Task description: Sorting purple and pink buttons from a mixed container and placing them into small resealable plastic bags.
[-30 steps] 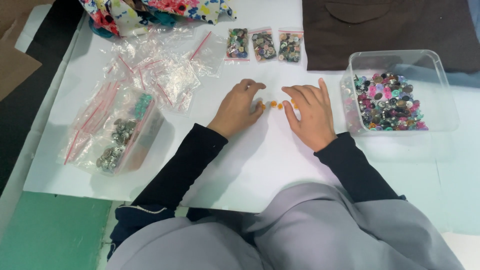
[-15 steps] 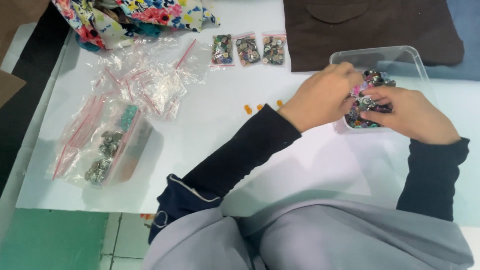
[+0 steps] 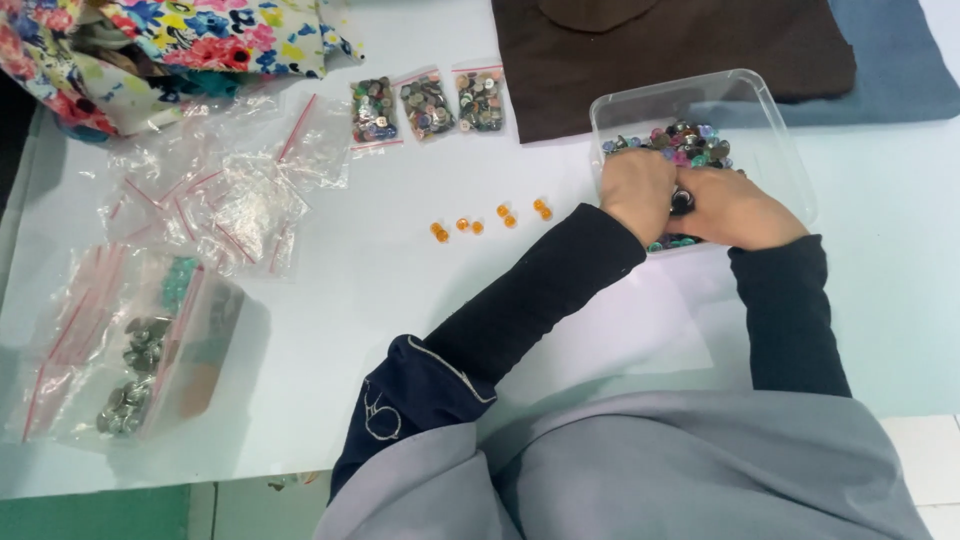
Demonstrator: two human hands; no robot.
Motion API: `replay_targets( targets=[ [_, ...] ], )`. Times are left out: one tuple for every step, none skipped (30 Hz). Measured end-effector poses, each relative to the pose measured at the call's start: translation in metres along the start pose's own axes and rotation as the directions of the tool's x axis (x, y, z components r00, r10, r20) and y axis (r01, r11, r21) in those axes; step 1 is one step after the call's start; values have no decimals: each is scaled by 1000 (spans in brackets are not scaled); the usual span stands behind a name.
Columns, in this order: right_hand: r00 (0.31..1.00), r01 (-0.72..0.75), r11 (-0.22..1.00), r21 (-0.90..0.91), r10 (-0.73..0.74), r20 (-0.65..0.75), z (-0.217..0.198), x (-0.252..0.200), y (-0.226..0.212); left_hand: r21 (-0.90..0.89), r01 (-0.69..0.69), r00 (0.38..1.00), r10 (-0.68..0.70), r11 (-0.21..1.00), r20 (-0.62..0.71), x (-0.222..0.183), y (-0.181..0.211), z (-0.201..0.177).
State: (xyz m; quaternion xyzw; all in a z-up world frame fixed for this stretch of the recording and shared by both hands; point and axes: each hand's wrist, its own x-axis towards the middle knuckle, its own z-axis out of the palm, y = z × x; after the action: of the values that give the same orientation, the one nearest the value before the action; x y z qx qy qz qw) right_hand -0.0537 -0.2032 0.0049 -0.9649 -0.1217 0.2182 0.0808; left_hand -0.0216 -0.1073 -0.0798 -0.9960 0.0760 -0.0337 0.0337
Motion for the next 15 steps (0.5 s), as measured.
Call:
replay_targets(
  targets=[
    [1000,-4,1000,1,4,1,-2,-4,-5,-1,-4,1000,4,1000,1,1,-8,-6],
    [1000,-17,999,42,17,-19,-5,-8,-10,-76,-63,998,64,995,8,1,-16,-13],
    [999,-28,996,82,31,-36,-7,-13,-14,-152,-120,992,123,981,11,1,-24,-19],
    [999,-32,996,83,35,-35,-2,-11,-9,-153,-123,992,126,980,13,4,-27,-15],
    [995,10,995,96,0,-101,2,-9,-3,-202,-143,990,137,969,-43,7,-30,-11],
    [985,52,993,107,-34,-167,7,-8,2,-249,-165,985,144,954,-100,10,-33,-8],
    [985,50,993,107,-31,-167,5,-10,2,-250,-167,984,146,954,-99,11,-38,-8],
    [986,55,987,152,-29,-165,4,-12,3,-311,-222,971,179,924,-161,11,-43,-8],
    [986,58,979,197,-26,-164,2,-14,3,-366,-279,952,207,888,-224,12,-48,-8],
    [986,55,979,197,-23,-164,-2,-19,0,-367,-282,952,210,886,-225,8,-55,-20],
    [988,40,973,227,-5,-153,-5,-22,-3,-467,-286,958,236,837,-164,4,-63,-33],
    [990,26,966,257,12,-142,-9,-26,-6,-562,-279,958,267,779,-105,0,-70,-46],
    [990,24,966,258,13,-141,-12,-29,-6,-562,-280,958,269,778,-104,-4,-75,-56],
    [987,39,956,292,8,-159,-15,-33,-7,-644,-262,950,310,719,-40,-8,-80,-66],
    [984,56,944,324,3,-179,-18,-36,-8,-719,-234,935,355,655,19,-12,-85,-76]
  ],
)
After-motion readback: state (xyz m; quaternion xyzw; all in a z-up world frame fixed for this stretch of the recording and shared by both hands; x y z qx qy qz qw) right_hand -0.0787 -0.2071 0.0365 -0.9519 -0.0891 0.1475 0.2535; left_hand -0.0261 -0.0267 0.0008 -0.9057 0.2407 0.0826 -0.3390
